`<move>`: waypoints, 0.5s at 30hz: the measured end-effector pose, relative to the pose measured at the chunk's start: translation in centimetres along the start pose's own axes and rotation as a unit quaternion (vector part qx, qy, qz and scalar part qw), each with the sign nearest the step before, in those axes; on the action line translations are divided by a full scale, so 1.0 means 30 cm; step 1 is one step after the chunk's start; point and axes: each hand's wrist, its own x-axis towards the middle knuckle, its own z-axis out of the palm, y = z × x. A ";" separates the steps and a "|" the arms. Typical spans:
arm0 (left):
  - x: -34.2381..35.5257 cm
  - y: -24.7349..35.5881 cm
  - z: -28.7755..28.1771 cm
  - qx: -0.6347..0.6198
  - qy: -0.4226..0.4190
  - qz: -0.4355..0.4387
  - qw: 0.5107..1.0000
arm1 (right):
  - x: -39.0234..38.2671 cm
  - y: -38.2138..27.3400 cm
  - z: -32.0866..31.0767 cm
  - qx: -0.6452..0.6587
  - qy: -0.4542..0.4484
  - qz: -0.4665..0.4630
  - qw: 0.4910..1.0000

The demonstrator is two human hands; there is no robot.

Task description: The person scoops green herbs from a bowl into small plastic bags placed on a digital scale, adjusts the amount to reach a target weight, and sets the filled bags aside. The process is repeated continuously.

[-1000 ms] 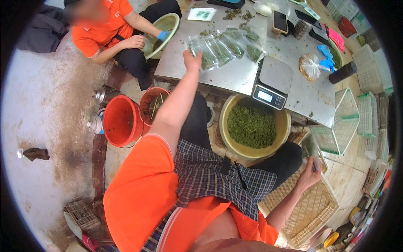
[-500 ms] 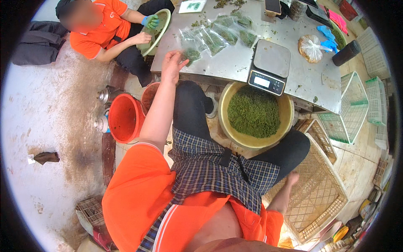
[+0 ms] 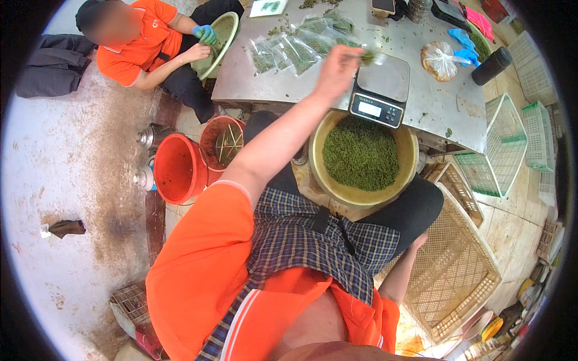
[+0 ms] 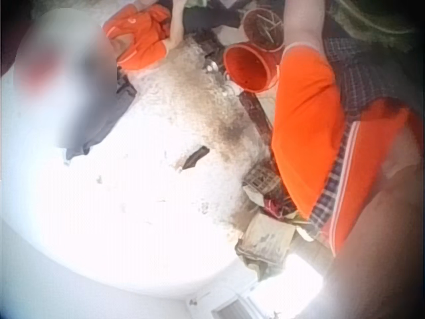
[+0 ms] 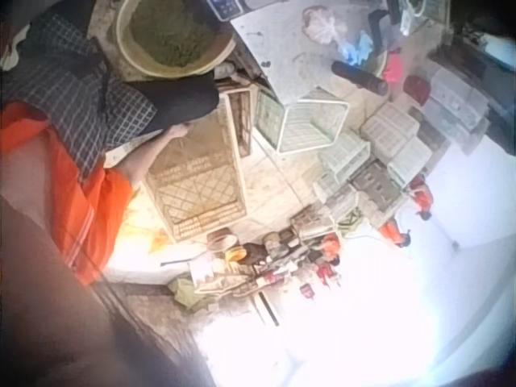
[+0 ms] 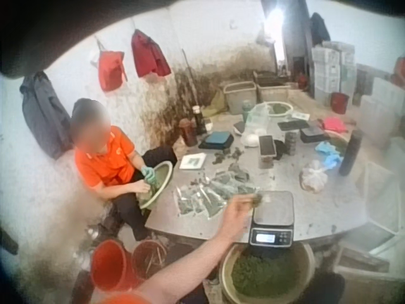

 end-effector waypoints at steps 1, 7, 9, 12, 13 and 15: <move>0.001 -0.018 0.058 0.038 -0.033 0.038 0.998 | 0.001 -0.097 -0.045 -0.041 0.097 0.021 0.994; -0.089 -0.197 0.172 0.154 -0.132 0.105 0.974 | -0.156 -0.920 -0.155 0.082 0.180 -0.184 0.963; -0.119 -0.190 0.170 0.146 -0.114 0.090 0.978 | -0.195 -1.080 -0.044 0.121 -0.005 -0.174 0.977; -0.190 -0.094 0.119 0.126 -0.051 0.034 0.990 | -0.105 -1.011 0.290 -0.058 -0.243 -0.170 0.953; -0.218 -0.091 0.089 0.153 -0.042 0.041 0.986 | -0.089 -1.020 0.386 -0.188 -0.320 -0.101 0.923; -0.304 -0.064 0.039 0.120 -0.036 -0.047 0.991 | -0.048 -0.848 0.625 -0.312 -0.328 -0.034 0.891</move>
